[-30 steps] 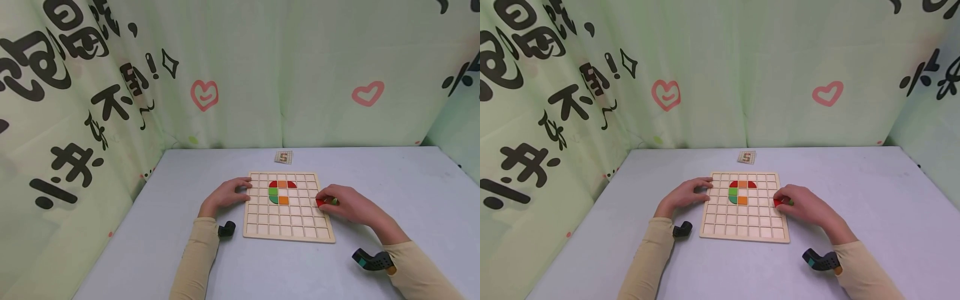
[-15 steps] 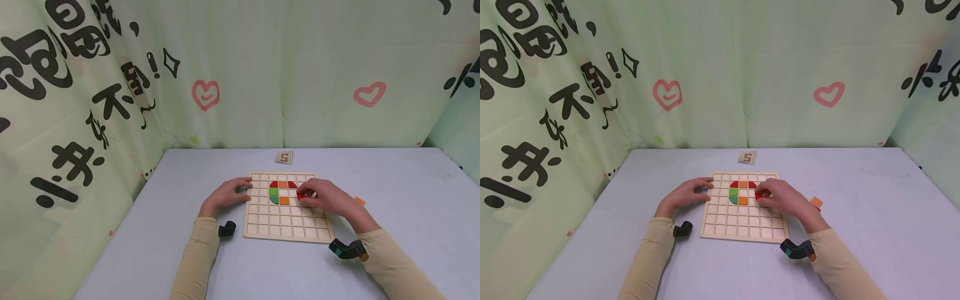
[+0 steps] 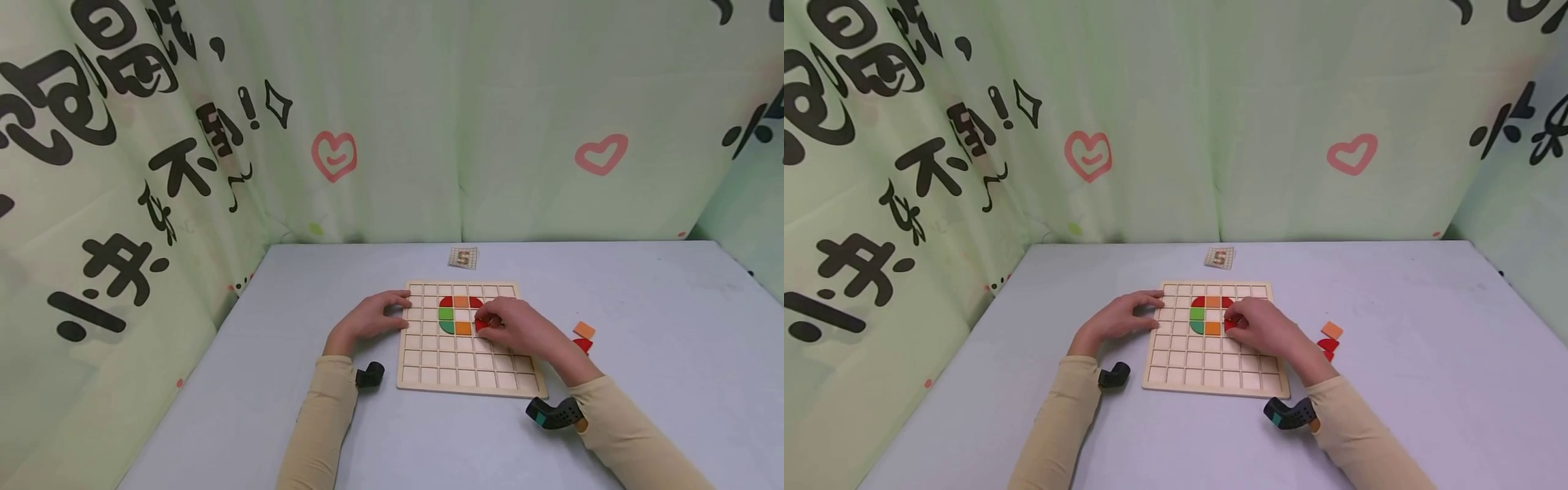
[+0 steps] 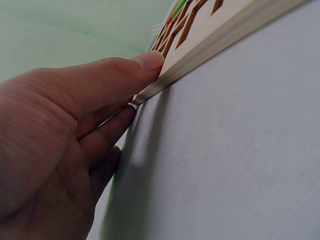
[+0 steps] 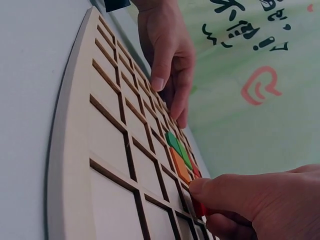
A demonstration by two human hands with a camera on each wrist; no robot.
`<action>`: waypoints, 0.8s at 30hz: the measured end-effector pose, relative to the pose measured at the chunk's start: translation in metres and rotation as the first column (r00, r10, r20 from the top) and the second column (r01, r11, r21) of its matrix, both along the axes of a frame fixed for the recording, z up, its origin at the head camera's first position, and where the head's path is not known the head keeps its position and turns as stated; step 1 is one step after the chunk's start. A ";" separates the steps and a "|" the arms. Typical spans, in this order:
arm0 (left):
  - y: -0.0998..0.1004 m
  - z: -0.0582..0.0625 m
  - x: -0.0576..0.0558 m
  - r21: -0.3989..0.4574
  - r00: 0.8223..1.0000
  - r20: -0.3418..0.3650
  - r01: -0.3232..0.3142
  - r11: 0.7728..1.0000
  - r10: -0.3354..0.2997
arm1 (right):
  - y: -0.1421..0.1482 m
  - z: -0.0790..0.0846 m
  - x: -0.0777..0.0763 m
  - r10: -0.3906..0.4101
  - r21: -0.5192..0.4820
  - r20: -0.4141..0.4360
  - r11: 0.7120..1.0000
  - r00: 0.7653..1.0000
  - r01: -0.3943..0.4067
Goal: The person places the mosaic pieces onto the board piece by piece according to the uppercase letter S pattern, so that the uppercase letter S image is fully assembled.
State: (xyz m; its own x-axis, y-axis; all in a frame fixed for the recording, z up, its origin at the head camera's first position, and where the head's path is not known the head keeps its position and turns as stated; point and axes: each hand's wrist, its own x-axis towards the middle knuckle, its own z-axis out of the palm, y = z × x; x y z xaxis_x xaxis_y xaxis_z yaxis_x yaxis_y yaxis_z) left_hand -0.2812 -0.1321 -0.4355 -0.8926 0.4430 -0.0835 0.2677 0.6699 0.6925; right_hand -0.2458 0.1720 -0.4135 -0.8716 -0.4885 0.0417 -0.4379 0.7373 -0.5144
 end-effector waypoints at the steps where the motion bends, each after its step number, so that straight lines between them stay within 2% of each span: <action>1: 0.000 0.000 0.000 -0.001 1.000 -0.001 0.001 1.000 -0.001 | -0.001 0.000 0.000 0.004 0.004 -0.004 1.000 1.000 -0.004; 15: -0.001 0.001 0.001 -0.002 1.000 -0.008 0.011 1.000 -0.011 | -0.003 -0.009 -0.002 0.005 0.009 -0.042 1.000 0.999 -0.005; 24: -0.001 0.001 0.001 -0.007 1.000 -0.012 0.013 1.000 -0.013 | -0.004 -0.008 -0.001 -0.011 0.022 -0.042 1.000 0.999 0.012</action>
State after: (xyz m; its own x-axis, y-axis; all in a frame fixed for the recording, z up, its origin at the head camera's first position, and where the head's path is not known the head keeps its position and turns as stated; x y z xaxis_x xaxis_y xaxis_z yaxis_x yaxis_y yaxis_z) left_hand -0.2800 -0.1328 -0.4342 -0.8876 0.4544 -0.0759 0.2849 0.6709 0.6846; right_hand -0.2472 0.1685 -0.4214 -0.8749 -0.4795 0.0677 -0.4502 0.7536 -0.4789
